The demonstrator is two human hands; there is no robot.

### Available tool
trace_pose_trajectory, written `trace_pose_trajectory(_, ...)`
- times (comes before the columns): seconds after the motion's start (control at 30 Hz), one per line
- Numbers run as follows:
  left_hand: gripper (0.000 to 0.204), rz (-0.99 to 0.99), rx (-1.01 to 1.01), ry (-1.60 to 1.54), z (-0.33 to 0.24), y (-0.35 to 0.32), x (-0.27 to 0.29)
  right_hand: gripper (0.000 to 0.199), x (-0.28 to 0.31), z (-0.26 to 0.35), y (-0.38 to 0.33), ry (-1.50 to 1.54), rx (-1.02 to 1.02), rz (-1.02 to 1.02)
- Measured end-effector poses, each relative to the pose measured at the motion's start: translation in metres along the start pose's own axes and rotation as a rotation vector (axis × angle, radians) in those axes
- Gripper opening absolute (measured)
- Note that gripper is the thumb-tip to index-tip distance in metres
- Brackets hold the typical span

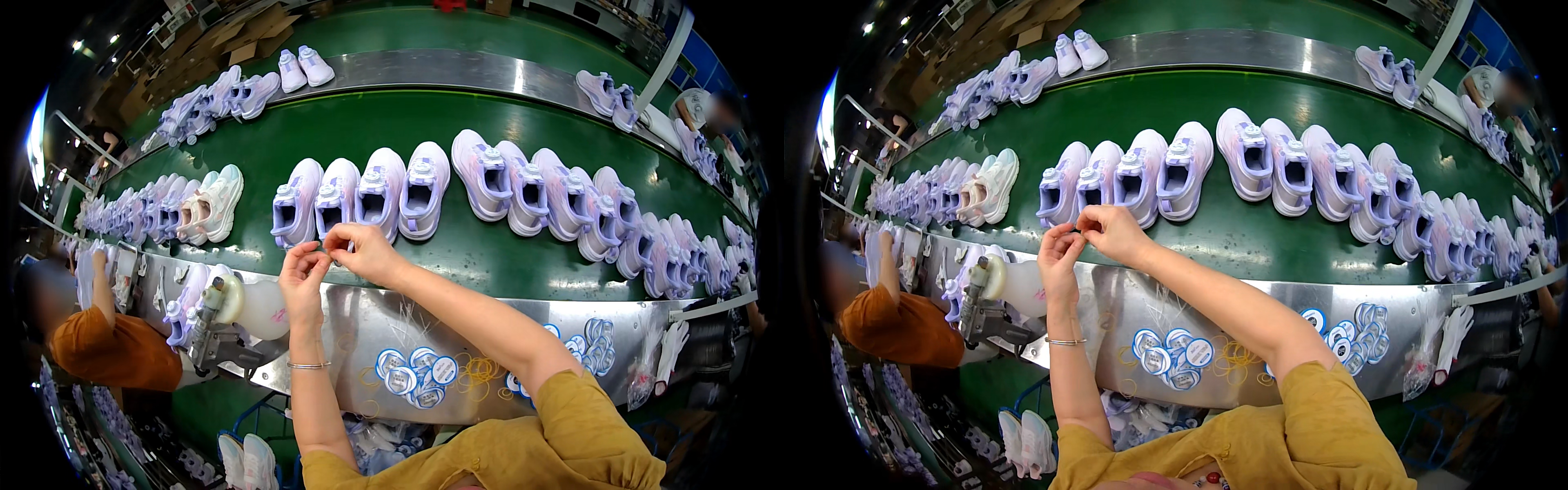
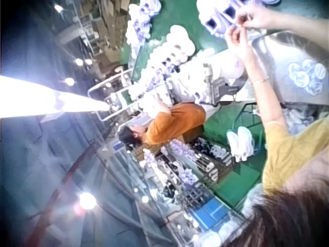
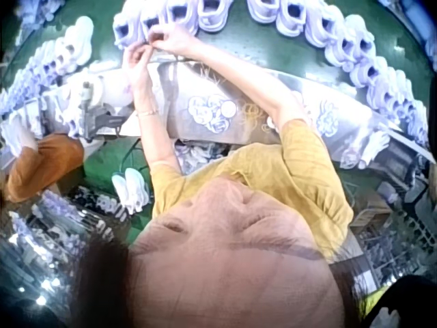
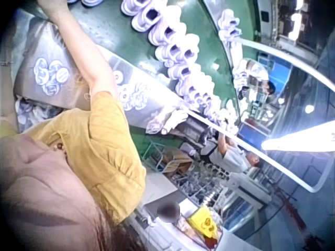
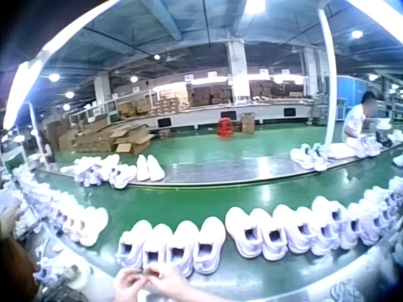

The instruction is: The person attaches circular blue and white tags to pairs of light purple sneakers on a green conveyor belt. They pick up each tag, place it on the shoe tongue, and move the pair forward along the belt. The process repeats for multiple pairs in sequence.

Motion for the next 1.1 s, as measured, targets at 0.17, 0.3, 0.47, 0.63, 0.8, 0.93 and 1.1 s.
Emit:
trace_pose_trajectory(0.17,0.030,-0.008,-0.008,-0.020,0.000,0.002,0.001,0.007,-0.003,-0.019,0.004,0.051,-0.084,0.095)
trace_pose_trajectory(0.3,0.031,-0.055,-0.010,0.030,0.002,0.003,0.008,0.007,-0.008,-0.016,0.007,-0.036,-0.072,0.200)
trace_pose_trajectory(0.47,0.033,-0.056,0.015,0.007,0.004,0.008,0.002,0.007,-0.005,-0.018,0.010,0.147,-0.172,0.239)
trace_pose_trajectory(0.63,0.053,-0.319,-0.560,0.939,-0.047,-0.011,-0.033,0.027,0.043,0.056,0.006,-0.867,0.251,0.091)
trace_pose_trajectory(0.8,0.059,-0.170,-0.379,1.358,-0.015,0.032,-0.072,0.021,0.088,-0.003,-0.019,-1.183,0.112,0.200)
trace_pose_trajectory(0.93,0.039,-0.168,-0.368,1.411,-0.006,0.052,-0.089,0.015,0.118,-0.010,0.009,-0.898,0.241,0.185)
trace_pose_trajectory(1.1,0.033,-0.060,-0.383,1.305,0.002,0.022,-0.134,0.012,0.066,0.100,0.076,-1.075,0.483,0.117)
Point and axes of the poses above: each hand's wrist, its own y-axis towards the middle knuckle, its own x-axis out of the back of the hand, z = x × y, the point moved 8 cm from there along y, towards the middle knuckle, and after that the axes turned 12 degrees about x, right-handed, at the moved point
